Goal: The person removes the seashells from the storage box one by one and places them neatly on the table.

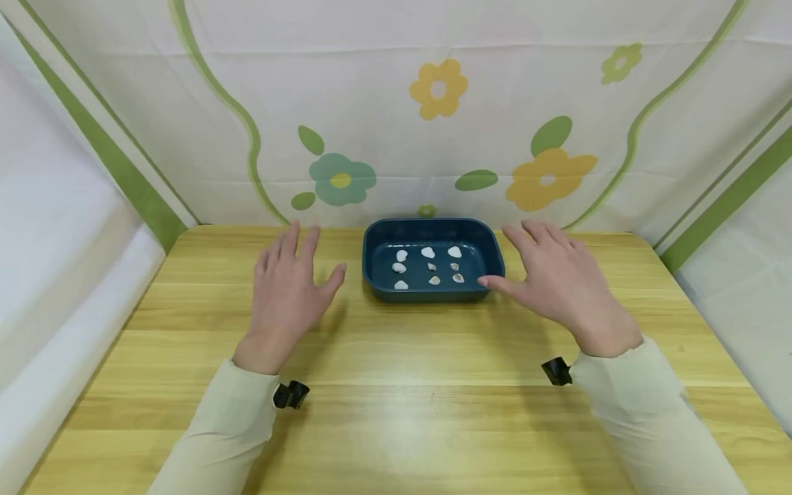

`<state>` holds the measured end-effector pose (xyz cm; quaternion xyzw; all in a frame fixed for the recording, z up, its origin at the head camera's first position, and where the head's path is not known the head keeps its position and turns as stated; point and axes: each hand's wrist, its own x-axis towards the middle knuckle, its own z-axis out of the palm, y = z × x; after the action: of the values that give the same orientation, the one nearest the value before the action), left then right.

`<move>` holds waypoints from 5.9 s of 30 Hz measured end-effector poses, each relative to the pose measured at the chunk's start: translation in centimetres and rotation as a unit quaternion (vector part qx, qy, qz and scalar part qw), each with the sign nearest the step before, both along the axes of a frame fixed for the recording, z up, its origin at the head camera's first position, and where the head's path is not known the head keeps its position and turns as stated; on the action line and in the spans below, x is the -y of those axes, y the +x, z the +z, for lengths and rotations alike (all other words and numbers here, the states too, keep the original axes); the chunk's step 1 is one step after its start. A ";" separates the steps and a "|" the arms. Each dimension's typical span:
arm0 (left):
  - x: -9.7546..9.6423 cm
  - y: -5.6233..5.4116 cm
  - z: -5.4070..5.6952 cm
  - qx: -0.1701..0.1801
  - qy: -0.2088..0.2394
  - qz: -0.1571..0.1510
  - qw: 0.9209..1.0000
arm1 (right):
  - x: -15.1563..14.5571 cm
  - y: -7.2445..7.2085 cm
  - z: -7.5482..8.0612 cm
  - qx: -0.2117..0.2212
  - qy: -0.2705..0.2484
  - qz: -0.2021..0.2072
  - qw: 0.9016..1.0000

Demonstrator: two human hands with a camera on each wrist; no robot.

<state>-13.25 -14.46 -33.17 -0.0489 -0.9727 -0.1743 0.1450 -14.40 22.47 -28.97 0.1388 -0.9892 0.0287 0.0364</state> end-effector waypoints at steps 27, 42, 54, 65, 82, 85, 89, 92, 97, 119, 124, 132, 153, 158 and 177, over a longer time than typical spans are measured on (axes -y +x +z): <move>-3.2 -3.8 -4.5 0.258 0.579 0.009 0.773 | 6.6 -10.1 -6.6 0.162 -0.354 -0.161 0.907; -3.2 -3.9 -5.0 0.307 0.636 -0.007 0.708 | 5.7 -10.4 -9.3 0.136 -0.279 -0.208 0.927; -2.5 -4.1 -5.3 0.309 0.659 -0.010 0.686 | 6.2 -10.7 -9.8 0.123 -0.279 -0.192 0.933; -2.4 -4.1 -5.3 0.306 0.658 -0.003 0.688 | 6.4 -10.9 -10.0 0.125 -0.274 -0.195 0.933; -3.1 -4.4 -4.9 0.300 0.648 -0.006 0.700 | 5.7 -11.2 -9.2 0.199 -0.362 -0.204 0.888; -3.2 -4.5 -5.1 0.301 0.647 -0.004 0.700 | 5.5 -11.1 -9.4 0.190 -0.331 -0.201 0.902; -3.4 -4.6 -5.1 0.303 0.647 -0.001 0.700 | 5.5 -11.2 -9.4 0.184 -0.305 -0.197 0.913; -3.3 -4.6 -5.0 0.300 0.647 0.002 0.701 | 5.7 -11.2 -9.4 0.184 -0.304 -0.196 0.914; -3.1 -4.6 -4.9 0.300 0.646 0.001 0.702 | 6.0 -11.3 -9.5 0.187 -0.298 -0.188 0.917; -3.1 -4.7 -5.1 0.292 0.649 -0.002 0.702 | 5.7 -11.5 -9.4 0.213 -0.377 -0.172 0.885; -3.0 -4.7 -5.1 0.293 0.652 0.002 0.700 | 5.8 -11.5 -9.2 0.221 -0.386 -0.168 0.880; -3.0 -4.7 -5.1 0.296 0.647 -0.003 0.702 | 5.8 -11.3 -8.9 0.235 -0.393 -0.165 0.874; -3.2 -4.8 -5.3 0.294 0.653 -0.002 0.698 | 5.5 -11.4 -8.9 0.211 -0.508 -0.160 0.820; -3.3 -4.9 -5.1 0.293 0.651 0.000 0.700 | 5.3 -11.5 -8.8 0.197 -0.605 -0.116 0.763; -3.5 -4.6 -5.4 0.299 0.640 0.006 0.708 | 5.0 -11.0 -8.3 0.125 -0.733 -0.093 0.662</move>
<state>-17.86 -10.92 -38.59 0.1158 -0.6211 -0.7593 -0.1557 -25.38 17.50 -37.29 -0.0308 -0.6516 0.7579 0.0048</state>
